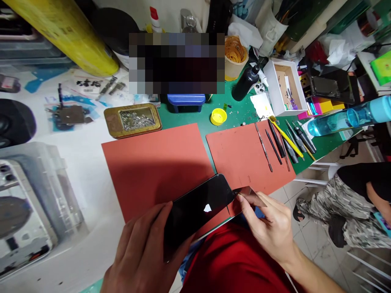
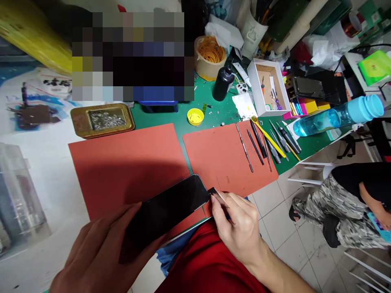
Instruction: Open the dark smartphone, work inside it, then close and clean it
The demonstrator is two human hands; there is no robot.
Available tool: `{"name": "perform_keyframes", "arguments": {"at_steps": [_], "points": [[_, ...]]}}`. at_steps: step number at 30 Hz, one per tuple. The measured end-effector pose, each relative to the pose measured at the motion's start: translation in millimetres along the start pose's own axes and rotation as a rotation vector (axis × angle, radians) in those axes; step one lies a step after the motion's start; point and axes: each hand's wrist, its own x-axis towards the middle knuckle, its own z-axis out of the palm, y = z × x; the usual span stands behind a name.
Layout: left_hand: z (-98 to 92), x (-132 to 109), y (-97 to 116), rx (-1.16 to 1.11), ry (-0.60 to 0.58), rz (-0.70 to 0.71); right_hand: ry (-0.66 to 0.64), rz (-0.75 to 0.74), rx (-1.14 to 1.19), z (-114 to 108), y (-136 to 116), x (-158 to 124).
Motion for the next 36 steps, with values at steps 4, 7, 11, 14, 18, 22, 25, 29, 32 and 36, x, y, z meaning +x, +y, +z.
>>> {"name": "perform_keyframes", "arguments": {"at_steps": [4,7,11,14,18,22,25,29,32,36], "points": [[-3.2,1.3,0.3,-0.036,-0.061,-0.032,-0.049,0.004,-0.031,-3.5,-3.3,-1.9],[-5.5,2.9,-0.1,-0.035,-0.062,-0.014,-0.056,0.193,0.067,-6.5,1.4,-0.1],[-8.0,6.0,1.9,-0.032,-0.059,-0.027,-0.138,0.577,0.298,-7.5,18.1,7.0],[-8.7,7.8,4.4,-0.044,-0.043,-0.039,-0.198,0.736,0.482,-6.2,29.6,12.4],[-8.0,8.3,6.6,-0.05,-0.025,-0.045,-0.191,0.729,0.493,-5.5,28.2,12.3],[-6.5,7.7,5.6,-0.068,-0.029,-0.03,-0.064,0.363,0.183,-5.5,7.6,2.4],[-4.5,6.5,2.5,-0.084,-0.015,-0.015,-0.022,0.078,0.004,-4.8,-5.1,-4.2],[-2.7,5.3,-0.4,-0.092,0.003,-0.018,-0.072,0.029,-0.069,-5.7,-8.0,-5.1],[-2.9,5.0,-0.7,-0.105,-0.022,-0.037,-0.065,0.105,0.009,-8.1,-5.6,-2.8],[-3.1,4.8,-1.5,-0.108,-0.006,-0.029,-0.084,0.285,0.123,-10.7,0.9,-0.7]]}}
